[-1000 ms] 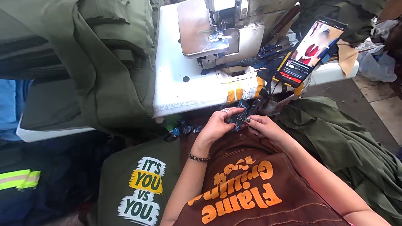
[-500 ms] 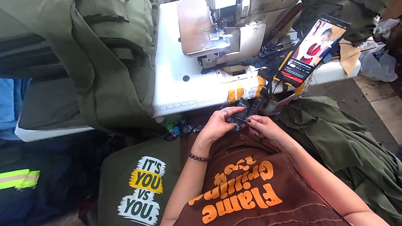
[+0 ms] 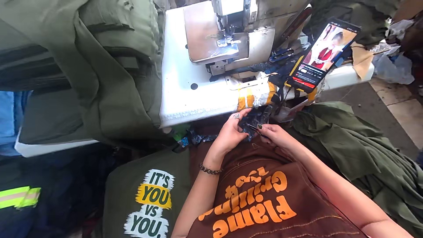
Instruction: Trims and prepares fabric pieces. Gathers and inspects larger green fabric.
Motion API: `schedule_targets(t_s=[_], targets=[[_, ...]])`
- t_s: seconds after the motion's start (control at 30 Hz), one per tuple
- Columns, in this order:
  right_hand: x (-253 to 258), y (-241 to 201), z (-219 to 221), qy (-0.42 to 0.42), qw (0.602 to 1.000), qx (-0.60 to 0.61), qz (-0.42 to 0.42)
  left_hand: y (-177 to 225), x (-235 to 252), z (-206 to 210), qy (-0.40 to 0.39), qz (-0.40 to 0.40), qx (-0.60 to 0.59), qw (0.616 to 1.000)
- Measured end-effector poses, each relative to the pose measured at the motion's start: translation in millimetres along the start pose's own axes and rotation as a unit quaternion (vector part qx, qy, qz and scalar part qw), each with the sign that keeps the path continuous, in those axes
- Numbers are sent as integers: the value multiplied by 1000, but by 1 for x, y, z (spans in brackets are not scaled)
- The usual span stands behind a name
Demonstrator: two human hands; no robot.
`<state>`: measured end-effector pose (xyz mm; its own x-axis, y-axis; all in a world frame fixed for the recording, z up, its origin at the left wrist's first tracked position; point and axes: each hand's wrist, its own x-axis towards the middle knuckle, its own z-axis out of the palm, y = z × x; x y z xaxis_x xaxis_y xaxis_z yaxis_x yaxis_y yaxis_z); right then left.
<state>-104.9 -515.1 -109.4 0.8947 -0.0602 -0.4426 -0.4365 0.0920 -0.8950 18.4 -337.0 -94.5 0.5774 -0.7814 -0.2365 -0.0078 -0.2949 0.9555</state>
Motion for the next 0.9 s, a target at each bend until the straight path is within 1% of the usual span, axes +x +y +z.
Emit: schedule_targets(t_s=[0.07,0.13,0.27,0.33,0.4,0.5,0.67,0.83,0.9], targets=[[-1,-3,3,16,1000,5,-21,0,1,3,4,1,-4,1000],[0,-9,5,52,998,4,-40,3,0,6,3,10,-20,1000],[6,-22,-5,135,988,41,-69,15,-9,3,-29,38,-49,998],[8,-28,-15,164,982,61,-72,19,-12,0,-46,68,-33,996],[7,-31,-22,173,980,65,-76,20,-13,-1,-50,107,-6,993],[0,-30,-28,154,983,70,-73,19,-8,-1,-48,127,-16,991],[-11,-10,-38,55,994,62,-76,23,2,-5,-21,113,-103,988],[-21,-2,-26,21,997,45,-60,19,6,-11,-7,79,-87,993],[-20,-1,-21,14,997,48,-59,16,5,-9,-14,69,-85,994]])
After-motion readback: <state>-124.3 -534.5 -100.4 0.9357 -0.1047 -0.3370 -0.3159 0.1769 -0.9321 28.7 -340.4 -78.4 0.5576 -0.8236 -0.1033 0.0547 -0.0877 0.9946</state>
